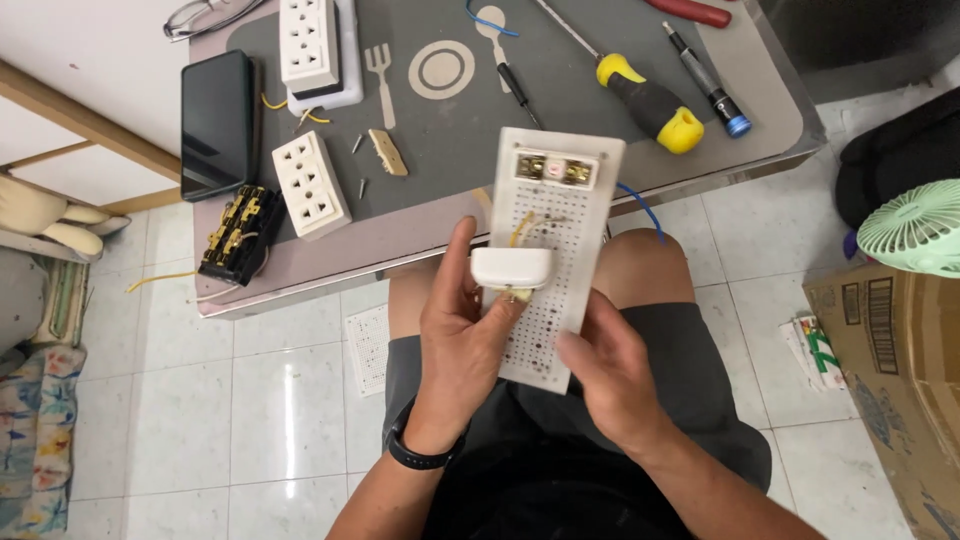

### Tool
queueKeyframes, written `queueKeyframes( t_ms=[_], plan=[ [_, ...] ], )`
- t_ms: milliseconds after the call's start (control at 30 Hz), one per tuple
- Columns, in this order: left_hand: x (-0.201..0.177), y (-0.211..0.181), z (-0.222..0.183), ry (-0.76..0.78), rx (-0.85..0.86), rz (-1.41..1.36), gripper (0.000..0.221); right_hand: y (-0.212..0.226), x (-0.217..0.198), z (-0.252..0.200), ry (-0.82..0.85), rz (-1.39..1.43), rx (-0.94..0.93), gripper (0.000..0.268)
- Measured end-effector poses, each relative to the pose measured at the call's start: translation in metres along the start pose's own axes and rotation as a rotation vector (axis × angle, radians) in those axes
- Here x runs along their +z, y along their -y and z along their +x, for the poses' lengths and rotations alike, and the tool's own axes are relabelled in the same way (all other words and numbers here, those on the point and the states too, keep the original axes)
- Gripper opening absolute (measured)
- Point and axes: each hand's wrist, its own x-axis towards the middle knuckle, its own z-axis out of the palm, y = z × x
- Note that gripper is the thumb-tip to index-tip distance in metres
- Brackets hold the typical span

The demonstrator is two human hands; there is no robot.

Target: Wiring an electrical socket and securing it to a mounting plate using a screwdriver.

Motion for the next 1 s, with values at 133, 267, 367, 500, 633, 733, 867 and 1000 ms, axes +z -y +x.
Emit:
queueKeyframes(
  t_ms=[133, 267, 367, 500, 633, 733, 867, 1000],
  plan=[
    [0.003, -0.021, 0.012, -0.012, 0.09, 0.244, 0.085, 0.005, 0.007, 0.02, -0.042, 0.005, 0.024, 0.051],
    [-0.012, -0.041, 0.031, -0.04, 0.393, 0.566, 0.066, 0.006, 0.011, 0.025, -0.068, 0.145, 0.081, 0.052],
    [-0.02, -0.041, 0.042, 0.004, 0.508, 0.668, 0.055, 0.007, 0.01, 0.026, -0.064, 0.148, 0.09, 0.052],
    [-0.026, -0.056, 0.048, 0.198, 0.578, 0.768, 0.043, 0.022, 0.007, 0.025, -0.029, 0.122, 0.246, 0.049],
    [-0.021, -0.056, 0.054, 0.207, 0.569, 0.782, 0.041, 0.028, 0.005, 0.026, -0.007, 0.11, 0.276, 0.051],
    [-0.021, -0.054, 0.058, 0.2, 0.601, 0.834, 0.044, 0.026, 0.002, 0.026, -0.008, 0.1, 0.286, 0.037],
    [-0.023, -0.056, 0.068, 0.218, 0.581, 0.763, 0.044, 0.03, 0.005, 0.029, 0.015, 0.108, 0.271, 0.046],
    [-0.028, -0.056, 0.077, 0.228, 0.529, 0.559, 0.041, 0.04, 0.012, 0.031, 0.012, 0.019, 0.258, 0.047]
  ],
)
